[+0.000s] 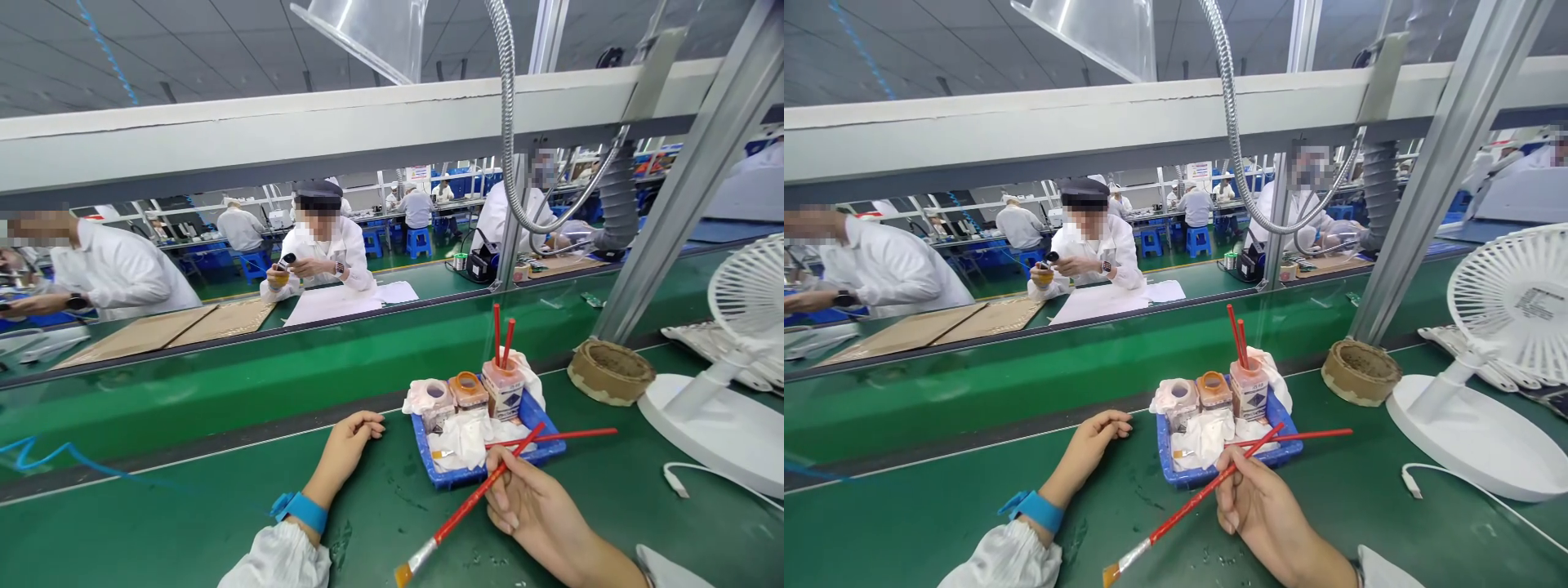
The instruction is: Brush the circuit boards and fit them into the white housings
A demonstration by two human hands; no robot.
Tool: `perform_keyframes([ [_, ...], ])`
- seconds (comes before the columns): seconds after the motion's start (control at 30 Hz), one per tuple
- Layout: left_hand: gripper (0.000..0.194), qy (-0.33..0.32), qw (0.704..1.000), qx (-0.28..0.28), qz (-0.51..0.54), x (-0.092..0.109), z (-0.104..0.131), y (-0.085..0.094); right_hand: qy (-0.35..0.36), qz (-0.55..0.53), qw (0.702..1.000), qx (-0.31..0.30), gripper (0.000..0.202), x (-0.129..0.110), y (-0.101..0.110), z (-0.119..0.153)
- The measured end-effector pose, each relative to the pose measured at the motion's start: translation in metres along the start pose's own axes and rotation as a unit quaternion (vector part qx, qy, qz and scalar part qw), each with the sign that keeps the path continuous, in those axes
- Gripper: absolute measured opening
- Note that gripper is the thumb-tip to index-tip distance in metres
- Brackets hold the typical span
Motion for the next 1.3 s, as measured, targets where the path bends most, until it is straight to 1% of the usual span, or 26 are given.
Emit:
perform_keyframes([
  [0.23, 0.028, 0.005, 1.000, -0.001, 0.018, -0.0007, -0.0004, -0.0006, -0.003, 0.000, 1.000, -0.002, 0.023, -0.0013, -0.0027, 0.0013],
  [0.37, 0.027, 0.005, 1.000, -0.003, 0.020, -0.0011, -0.0006, -0.0009, -0.005, 0.002, 1.000, 0.006, 0.023, -0.0011, -0.0015, 0.0001],
  [0.67, 0.029, -0.002, 1.000, -0.004, 0.023, -0.0040, -0.0014, -0.0001, -0.009, -0.003, 1.000, 0.002, 0.024, 0.0019, 0.0013, -0.0005],
  [1.13, 0.029, -0.002, 1.000, -0.009, 0.024, -0.0054, -0.0020, -0.0009, 0.002, 0.003, 1.000, 0.002, 0.023, -0.0011, -0.0013, -0.0010],
  [1.3, 0.030, -0.002, 1.000, -0.010, 0.027, -0.0074, -0.0024, -0.0010, -0.010, -0.005, 1.000, 0.007, 0.025, 0.0027, 0.0019, -0.0015],
])
Point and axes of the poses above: each hand's wrist, its own z-axis away from the middle knuckle, its own y-axis out of the back of the hand, x = y × z, the point moved 8 cm from there along -z, towards the middle knuckle, and after that the axes turned 11 degrees about x, right-handed, at the moved point
